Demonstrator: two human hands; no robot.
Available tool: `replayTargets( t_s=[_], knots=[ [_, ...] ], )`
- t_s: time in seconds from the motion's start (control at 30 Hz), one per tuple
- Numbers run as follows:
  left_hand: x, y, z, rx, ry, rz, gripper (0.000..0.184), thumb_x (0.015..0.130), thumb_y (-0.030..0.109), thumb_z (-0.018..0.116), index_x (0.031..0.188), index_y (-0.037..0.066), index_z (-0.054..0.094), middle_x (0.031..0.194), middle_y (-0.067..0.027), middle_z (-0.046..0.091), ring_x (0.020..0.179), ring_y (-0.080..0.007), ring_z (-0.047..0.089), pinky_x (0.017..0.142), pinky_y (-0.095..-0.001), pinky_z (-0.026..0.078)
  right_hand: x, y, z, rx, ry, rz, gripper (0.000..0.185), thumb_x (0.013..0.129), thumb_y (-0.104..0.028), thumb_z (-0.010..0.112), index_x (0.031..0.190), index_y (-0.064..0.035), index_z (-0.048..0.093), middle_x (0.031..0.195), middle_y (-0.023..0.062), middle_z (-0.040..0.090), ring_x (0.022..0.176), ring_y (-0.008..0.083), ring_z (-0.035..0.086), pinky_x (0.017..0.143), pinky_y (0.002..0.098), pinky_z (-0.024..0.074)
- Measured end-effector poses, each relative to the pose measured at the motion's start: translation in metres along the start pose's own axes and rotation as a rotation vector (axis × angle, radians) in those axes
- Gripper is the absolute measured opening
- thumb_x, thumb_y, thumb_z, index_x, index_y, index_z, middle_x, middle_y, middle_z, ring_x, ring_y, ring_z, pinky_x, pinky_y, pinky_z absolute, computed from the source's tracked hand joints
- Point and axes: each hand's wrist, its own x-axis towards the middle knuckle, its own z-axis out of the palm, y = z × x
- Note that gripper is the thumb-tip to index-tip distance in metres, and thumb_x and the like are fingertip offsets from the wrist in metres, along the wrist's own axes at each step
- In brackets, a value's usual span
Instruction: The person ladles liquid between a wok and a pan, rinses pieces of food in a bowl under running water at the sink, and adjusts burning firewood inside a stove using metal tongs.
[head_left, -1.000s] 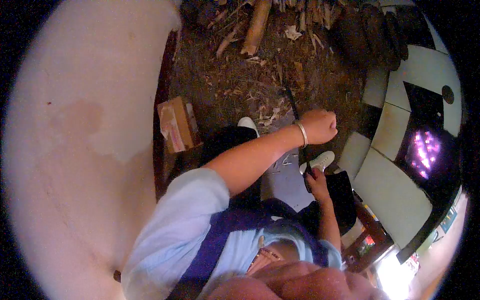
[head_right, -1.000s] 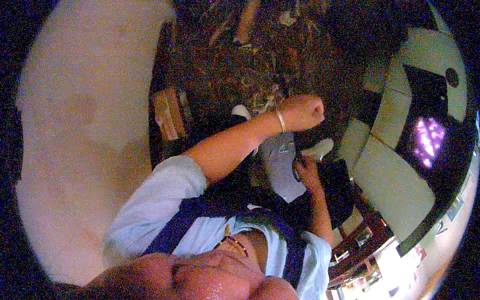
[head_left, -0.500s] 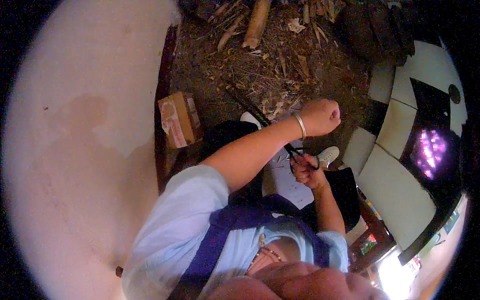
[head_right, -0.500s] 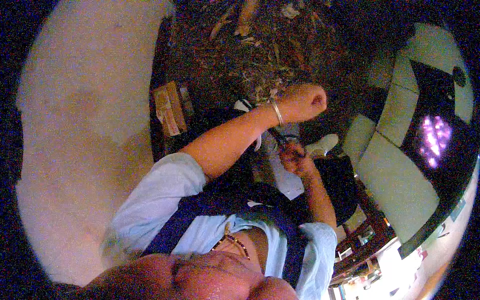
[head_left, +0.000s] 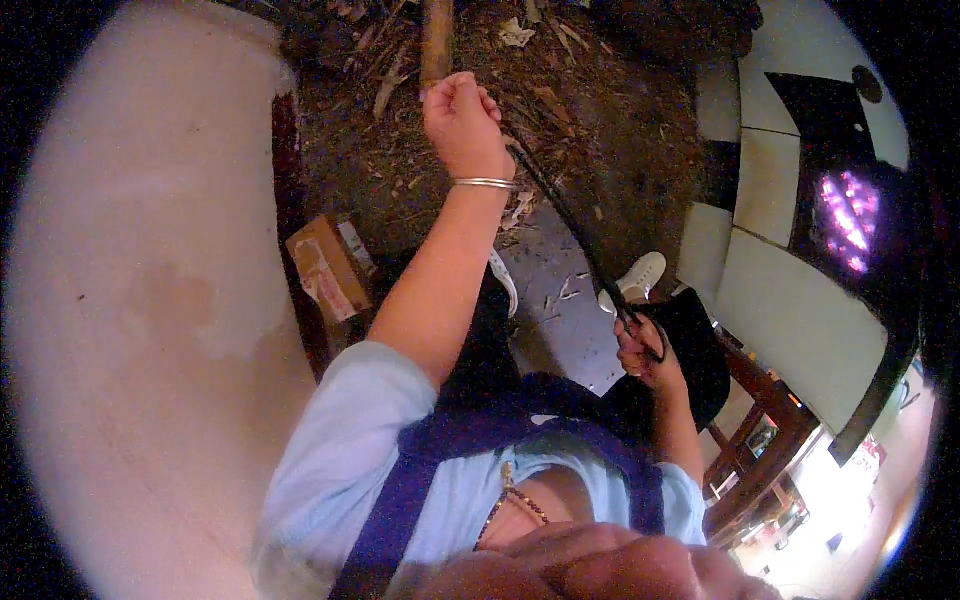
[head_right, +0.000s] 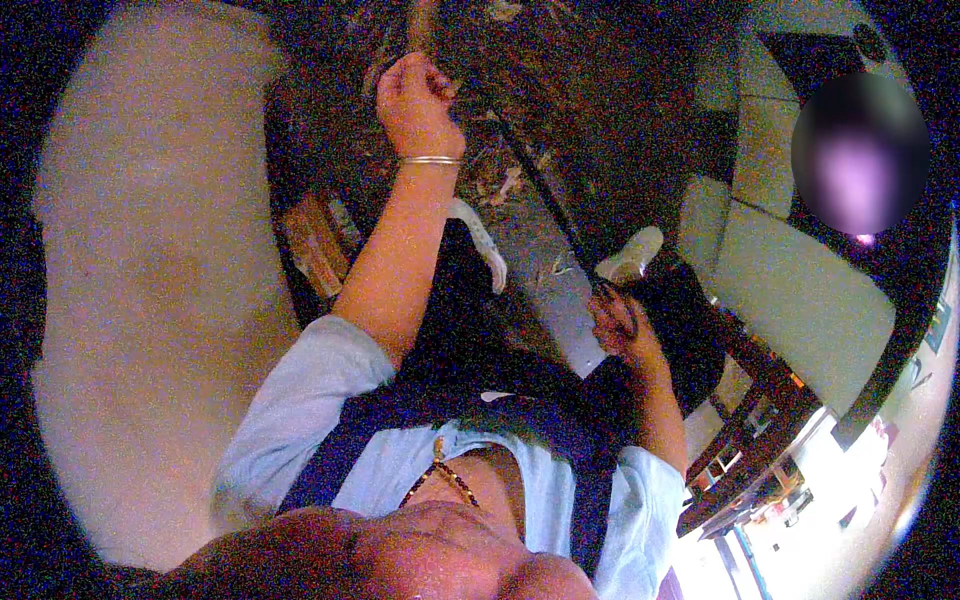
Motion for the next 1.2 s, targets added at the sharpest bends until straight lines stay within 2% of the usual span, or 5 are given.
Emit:
replayTargets(
  t_s=[0.33, 0.47, 0.7, 1.0, 1.2],
  knots=[
    [0.012, -0.01, -0.012, 0.03, -0.018, 0.01, 0.01, 0.085, 0.011, 0.055, 0.089, 0.004, 0.049, 0.068, -0.0032, 0.05, 0.054, -0.0107, 0.047, 0.045, -0.0235, 0.039, 0.146, 0.006, -0.045, -0.819, 0.398, -0.37, 0.033, 0.083, -0.036, 0.057, 0.082, -0.0038, 0.051, 0.068, 0.0028, 0.048, 0.061, 0.012, 0.044, 0.054, 0.0274, 0.0365],
    [0.017, -0.01, -0.011, 0.05, 0.02, 0.001, 0.009, 0.085, 0.011, 0.055, 0.088, 0.004, 0.049, 0.068, -0.0033, 0.051, 0.054, -0.0107, 0.047, 0.046, -0.0234, 0.039, 0.116, -0.048, -0.016, -0.978, 0.069, -0.007, 0.076, 0.073, -0.058, 0.059, 0.119, 0.0024, 0.049, 0.116, 0.0232, 0.054, 0.109, 0.0371, 0.051, 0.093, 0.0416, 0.0396],
    [0.013, -0.016, -0.013, 0.064, -0.029, -0.055, 0.009, 0.085, 0.011, 0.055, 0.087, 0.004, 0.049, 0.066, -0.0034, 0.051, 0.054, -0.0106, 0.047, 0.045, -0.0228, 0.04, 0.09, 0.029, -0.043, -0.846, 0.152, -0.403, 0.033, 0.086, -0.033, 0.051, 0.087, 0.0008, 0.052, 0.075, 0.01, 0.053, 0.071, 0.0194, 0.049, 0.066, 0.0315, 0.041],
    [0.017, -0.023, -0.016, 0.053, -0.076, -0.092, 0.01, 0.084, 0.011, 0.056, 0.086, 0.005, 0.049, 0.066, -0.0028, 0.051, 0.052, -0.0104, 0.047, 0.043, -0.0231, 0.038, 0.08, -0.038, -0.021, -1.503, 0.033, -0.227, 0.026, 0.091, -0.023, 0.042, 0.099, -0.0035, 0.057, 0.092, 0.0197, 0.06, 0.089, 0.0389, 0.056, 0.076, 0.0443, 0.0454],
    [0.012, -0.02, -0.012, 0.071, -0.069, -0.158, 0.008, 0.083, 0.01, 0.056, 0.085, 0.007, 0.049, 0.065, -0.0015, 0.05, 0.052, -0.01, 0.046, 0.044, -0.0234, 0.037, 0.067, -0.037, -0.028, -1.484, 0.252, -0.164, 0.05, 0.07, -0.042, 0.067, 0.097, -0.0019, 0.054, 0.093, 0.0185, 0.062, 0.085, 0.0376, 0.06, 0.074, 0.048, 0.0485]
  ],
)
